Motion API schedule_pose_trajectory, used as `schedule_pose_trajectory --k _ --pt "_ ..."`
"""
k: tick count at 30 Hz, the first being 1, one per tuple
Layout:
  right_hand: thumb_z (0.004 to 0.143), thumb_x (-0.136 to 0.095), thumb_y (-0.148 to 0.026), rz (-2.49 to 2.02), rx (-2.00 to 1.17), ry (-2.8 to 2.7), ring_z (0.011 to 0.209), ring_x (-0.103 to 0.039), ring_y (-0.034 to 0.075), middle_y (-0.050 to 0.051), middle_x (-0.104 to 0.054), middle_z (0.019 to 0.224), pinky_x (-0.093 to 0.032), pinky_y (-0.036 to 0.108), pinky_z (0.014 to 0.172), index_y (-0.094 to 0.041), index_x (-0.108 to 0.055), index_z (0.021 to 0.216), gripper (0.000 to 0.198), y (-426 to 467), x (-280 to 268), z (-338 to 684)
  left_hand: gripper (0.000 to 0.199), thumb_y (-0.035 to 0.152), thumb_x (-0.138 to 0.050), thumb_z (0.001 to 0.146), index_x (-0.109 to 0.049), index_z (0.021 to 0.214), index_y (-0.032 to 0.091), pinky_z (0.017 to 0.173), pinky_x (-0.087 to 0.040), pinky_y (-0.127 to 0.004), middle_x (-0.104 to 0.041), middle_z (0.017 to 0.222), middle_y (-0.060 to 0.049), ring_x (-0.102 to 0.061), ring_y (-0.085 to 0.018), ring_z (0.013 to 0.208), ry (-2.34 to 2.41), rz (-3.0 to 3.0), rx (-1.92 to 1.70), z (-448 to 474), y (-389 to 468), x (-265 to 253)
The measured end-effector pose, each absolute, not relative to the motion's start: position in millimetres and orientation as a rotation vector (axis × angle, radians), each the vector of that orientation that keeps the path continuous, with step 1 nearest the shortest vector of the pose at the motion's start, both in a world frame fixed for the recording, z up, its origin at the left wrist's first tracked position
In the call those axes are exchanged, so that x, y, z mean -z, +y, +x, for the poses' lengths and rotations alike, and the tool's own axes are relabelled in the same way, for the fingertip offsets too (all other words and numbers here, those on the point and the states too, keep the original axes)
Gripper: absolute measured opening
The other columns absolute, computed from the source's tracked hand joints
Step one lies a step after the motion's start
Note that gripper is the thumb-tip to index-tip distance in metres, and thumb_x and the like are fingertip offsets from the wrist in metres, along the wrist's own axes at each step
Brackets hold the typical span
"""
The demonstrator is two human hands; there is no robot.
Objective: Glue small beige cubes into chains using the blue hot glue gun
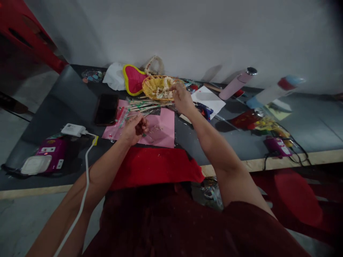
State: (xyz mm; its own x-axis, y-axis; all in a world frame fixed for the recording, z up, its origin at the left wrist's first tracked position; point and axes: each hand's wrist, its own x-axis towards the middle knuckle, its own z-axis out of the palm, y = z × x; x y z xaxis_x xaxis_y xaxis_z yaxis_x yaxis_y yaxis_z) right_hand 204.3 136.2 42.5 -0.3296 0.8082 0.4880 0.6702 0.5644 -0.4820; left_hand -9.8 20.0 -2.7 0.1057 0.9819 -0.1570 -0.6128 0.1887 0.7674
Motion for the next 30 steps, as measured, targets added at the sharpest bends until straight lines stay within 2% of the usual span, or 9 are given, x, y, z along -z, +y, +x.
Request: schedule_pose_trajectory --k 4,6,9,12,14,18,21,26,30 --pt "0.097 -0.038 -0.027 -1.121 -0.392 -2.092 0.078 -0.059 0.016 0.004 -0.066 0.091 -0.048 0.031 0.077 -0.021 -0.061 0.110 0.026 78.0 -33.0 206.9 0.038 0.043 -0.073 0.078 -0.055 0.060 0.016 0.046 -0.039 -0.018 -0.059 0.062 0.000 -0.045 -0.005 0.048 0.731 0.675 -1.304 -10.9 18.7 0.5" --pt "0.095 -0.046 -0.029 -1.124 -0.511 -2.108 0.068 -0.057 0.014 0.000 -0.064 0.079 -0.047 0.028 0.070 -0.021 -0.058 0.120 0.029 56.5 -24.1 201.4 0.040 0.049 -0.073 0.077 -0.057 0.062 0.015 0.046 -0.040 -0.018 -0.060 0.063 -0.001 -0.047 -0.005 0.048 0.707 0.728 -1.278 -11.8 16.9 0.0" --pt "0.087 -0.058 -0.023 -1.080 -0.630 -2.293 0.066 -0.058 0.013 -0.002 -0.066 0.081 -0.046 0.025 0.067 -0.022 -0.051 0.132 0.046 38.7 -13.3 187.1 0.046 0.059 -0.074 0.070 -0.063 0.068 0.014 0.044 -0.042 -0.020 -0.062 0.062 -0.003 -0.050 -0.008 0.047 0.695 0.825 -1.110 -13.0 13.1 -0.1" --pt "0.086 -0.057 -0.015 -1.034 -0.578 -2.515 0.085 -0.063 0.016 0.006 -0.070 0.099 -0.047 0.027 0.077 -0.018 -0.063 0.116 0.030 32.7 -9.6 175.1 0.048 0.059 -0.077 0.066 -0.066 0.075 0.013 0.044 -0.044 -0.022 -0.064 0.064 -0.004 -0.053 -0.010 0.048 0.685 0.865 -0.978 -14.2 10.4 -0.2" --pt "0.090 -0.052 -0.016 -1.042 -0.537 -2.543 0.091 -0.064 0.017 0.008 -0.071 0.100 -0.048 0.028 0.082 -0.017 -0.068 0.100 0.019 30.4 -10.2 174.4 0.045 0.056 -0.077 0.068 -0.067 0.078 0.014 0.044 -0.043 -0.021 -0.064 0.065 -0.004 -0.053 -0.010 0.048 0.692 0.836 -1.003 -14.9 10.5 -0.7" --pt "0.095 -0.049 -0.027 -1.038 -0.541 -2.405 0.091 -0.068 0.017 0.007 -0.074 0.099 -0.049 0.028 0.081 -0.019 -0.070 0.095 0.022 22.4 -13.3 195.6 0.031 0.044 -0.075 0.072 -0.065 0.075 0.015 0.043 -0.040 -0.018 -0.062 0.063 -0.001 -0.049 -0.007 0.046 0.739 0.714 -1.198 -14.0 14.4 -2.9" --pt "0.093 -0.052 -0.030 -1.085 -0.565 -2.315 0.085 -0.069 0.016 0.006 -0.075 0.094 -0.050 0.028 0.076 -0.020 -0.072 0.090 0.022 13.0 -15.1 223.5 0.025 0.038 -0.074 0.072 -0.061 0.070 0.016 0.042 -0.037 -0.017 -0.059 0.060 0.001 -0.046 -0.005 0.046 0.783 0.628 -1.334 -13.2 18.1 -4.4" --pt "0.088 -0.059 -0.040 -1.389 -0.703 -2.102 0.053 -0.060 0.013 0.000 -0.070 0.069 -0.043 0.025 0.055 -0.021 -0.072 0.085 0.023 -2.3 -15.7 271.1 0.020 0.034 -0.071 0.073 -0.059 0.070 0.017 0.041 -0.033 -0.016 -0.056 0.057 0.003 -0.043 -0.004 0.045 0.888 0.492 -1.486 -17.7 25.9 -1.8" --pt "0.087 -0.057 -0.051 -1.777 -0.342 -1.958 0.053 -0.055 0.015 0.001 -0.062 0.058 -0.036 0.027 0.054 -0.020 -0.064 0.067 0.038 -4.3 -20.3 295.1 0.017 0.033 -0.071 0.074 -0.061 0.077 0.019 0.043 -0.035 -0.016 -0.060 0.065 0.002 -0.045 -0.005 0.047 0.954 0.637 -1.591 -19.5 27.8 1.4"
